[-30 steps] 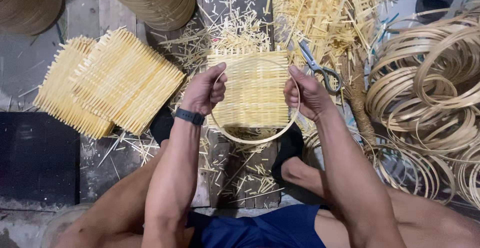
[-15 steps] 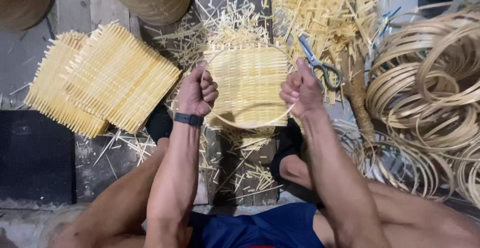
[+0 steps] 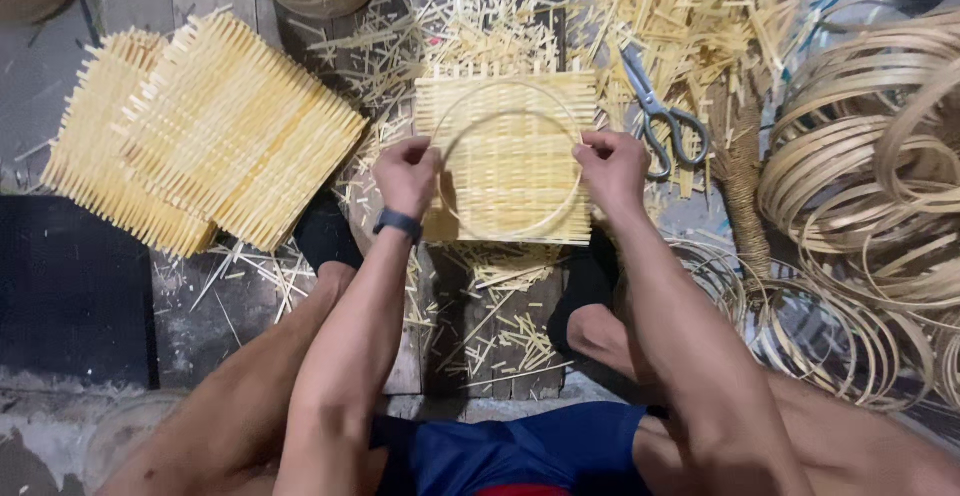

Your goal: The person sits on the floor and repeatedly places a square bamboo weave onto a circular wooden mold, then uses shears to trim the excess bamboo strips around the edge. After each trim, the person flips the mold, stacks the finished circular piece, and repeats the process with a new square weave.

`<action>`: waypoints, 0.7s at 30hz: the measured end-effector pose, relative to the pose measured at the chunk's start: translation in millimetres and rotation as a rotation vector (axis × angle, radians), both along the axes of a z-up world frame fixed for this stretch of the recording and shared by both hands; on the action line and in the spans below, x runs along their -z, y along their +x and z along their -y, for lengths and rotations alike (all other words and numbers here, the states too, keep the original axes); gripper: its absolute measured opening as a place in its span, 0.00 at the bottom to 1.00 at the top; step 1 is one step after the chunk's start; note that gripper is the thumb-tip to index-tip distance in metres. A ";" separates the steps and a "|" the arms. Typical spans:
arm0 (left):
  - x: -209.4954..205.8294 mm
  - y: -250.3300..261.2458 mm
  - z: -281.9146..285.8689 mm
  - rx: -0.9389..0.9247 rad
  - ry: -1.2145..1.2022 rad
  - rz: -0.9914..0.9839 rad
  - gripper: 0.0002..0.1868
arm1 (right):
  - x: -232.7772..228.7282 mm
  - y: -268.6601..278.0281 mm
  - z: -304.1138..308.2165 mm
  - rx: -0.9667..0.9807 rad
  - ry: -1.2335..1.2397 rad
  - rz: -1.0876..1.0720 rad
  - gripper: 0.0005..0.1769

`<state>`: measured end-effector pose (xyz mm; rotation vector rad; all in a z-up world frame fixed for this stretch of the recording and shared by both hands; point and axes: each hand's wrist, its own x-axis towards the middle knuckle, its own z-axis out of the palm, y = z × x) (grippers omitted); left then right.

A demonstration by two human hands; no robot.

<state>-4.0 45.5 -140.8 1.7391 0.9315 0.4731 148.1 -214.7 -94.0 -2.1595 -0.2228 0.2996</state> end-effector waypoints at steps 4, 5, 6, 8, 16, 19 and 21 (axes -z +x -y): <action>6.0 -3.3 1.7 0.082 0.235 -0.186 0.12 | 27.9 -7.4 -1.0 -0.055 -0.176 0.226 0.10; 3.1 -4.4 3.6 0.094 0.262 -0.181 0.13 | 31.5 -8.7 0.0 -0.053 -0.168 0.214 0.10; -0.7 -5.3 5.3 0.067 0.191 -0.226 0.13 | 33.4 -9.4 1.2 -0.050 -0.161 0.202 0.11; -10.4 -0.5 3.9 0.009 0.057 -0.300 0.13 | 33.0 -7.0 -0.7 -0.048 -0.149 0.181 0.11; -14.5 4.9 3.7 -0.024 0.084 -0.392 0.11 | 28.1 -7.1 -4.5 0.036 -0.186 0.130 0.11; -2.2 4.8 0.3 -0.026 0.053 -0.406 0.11 | 28.4 -5.7 -4.5 0.073 -0.174 -0.036 0.13; 7.7 5.7 -2.2 -0.045 0.006 -0.382 0.12 | 27.6 -4.2 -3.3 0.074 -0.208 -0.066 0.12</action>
